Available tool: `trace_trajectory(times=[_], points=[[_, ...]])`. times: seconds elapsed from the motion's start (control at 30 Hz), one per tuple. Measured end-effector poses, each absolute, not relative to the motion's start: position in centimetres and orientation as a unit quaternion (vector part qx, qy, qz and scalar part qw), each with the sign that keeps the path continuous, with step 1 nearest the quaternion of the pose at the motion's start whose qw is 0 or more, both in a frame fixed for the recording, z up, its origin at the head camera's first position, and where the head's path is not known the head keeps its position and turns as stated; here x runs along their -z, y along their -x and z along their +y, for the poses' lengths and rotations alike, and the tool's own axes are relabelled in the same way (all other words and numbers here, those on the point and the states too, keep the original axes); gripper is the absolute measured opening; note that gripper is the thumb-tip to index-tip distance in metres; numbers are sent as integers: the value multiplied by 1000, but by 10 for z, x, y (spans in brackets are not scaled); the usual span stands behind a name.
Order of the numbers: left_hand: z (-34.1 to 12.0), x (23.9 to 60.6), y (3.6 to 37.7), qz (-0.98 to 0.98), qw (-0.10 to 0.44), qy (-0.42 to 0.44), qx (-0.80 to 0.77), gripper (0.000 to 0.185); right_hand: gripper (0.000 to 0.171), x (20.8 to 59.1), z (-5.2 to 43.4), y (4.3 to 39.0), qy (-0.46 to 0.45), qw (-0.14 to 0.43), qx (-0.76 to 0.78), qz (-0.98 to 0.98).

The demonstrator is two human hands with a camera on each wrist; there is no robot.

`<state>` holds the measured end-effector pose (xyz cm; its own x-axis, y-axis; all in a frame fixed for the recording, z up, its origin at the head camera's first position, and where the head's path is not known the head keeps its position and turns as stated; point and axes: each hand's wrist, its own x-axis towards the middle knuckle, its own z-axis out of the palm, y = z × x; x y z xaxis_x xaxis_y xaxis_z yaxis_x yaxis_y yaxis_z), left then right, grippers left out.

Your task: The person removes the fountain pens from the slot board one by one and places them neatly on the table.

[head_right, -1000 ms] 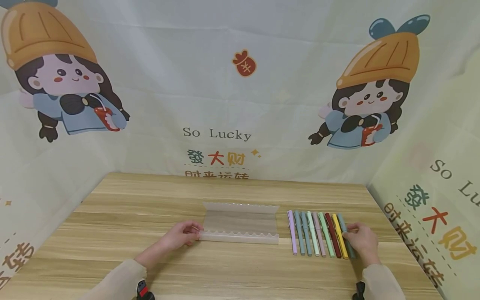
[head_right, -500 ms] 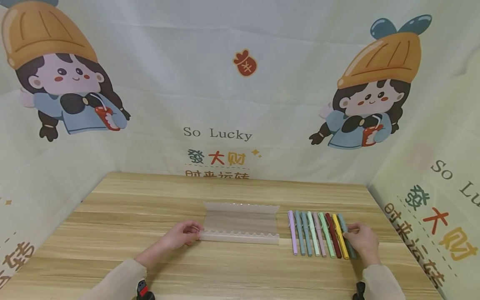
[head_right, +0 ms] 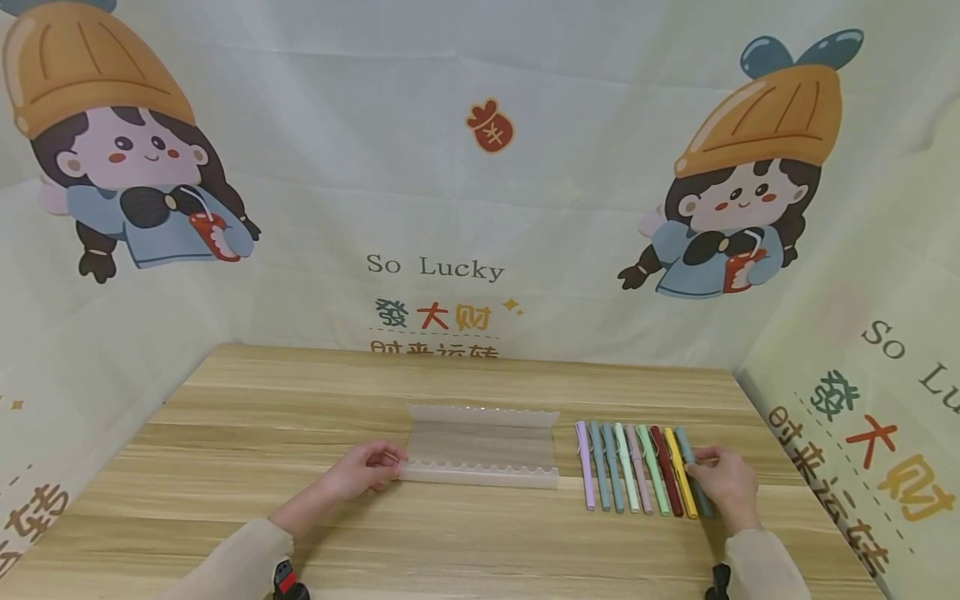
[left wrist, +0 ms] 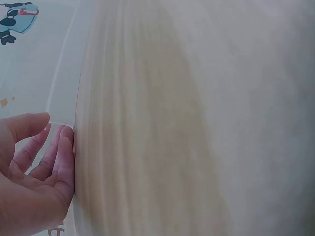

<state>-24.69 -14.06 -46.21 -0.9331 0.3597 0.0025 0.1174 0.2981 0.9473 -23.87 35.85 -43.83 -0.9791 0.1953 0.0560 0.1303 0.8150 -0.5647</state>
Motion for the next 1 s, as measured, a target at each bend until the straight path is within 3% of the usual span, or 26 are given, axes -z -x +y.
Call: trace_trajectory(times=[0.47,0.77,1.0], points=[[-139,462,248,801,107,-146,-571,20,41,428,355,234,102,80,-333,-934],[-142,461,247,796,115,-145,-577,27,30,420,336,223,14,159,-344,-925],[-153,459,246,799,118,-181,-562,35,33,418,319,208,-33,134,-349,-927]])
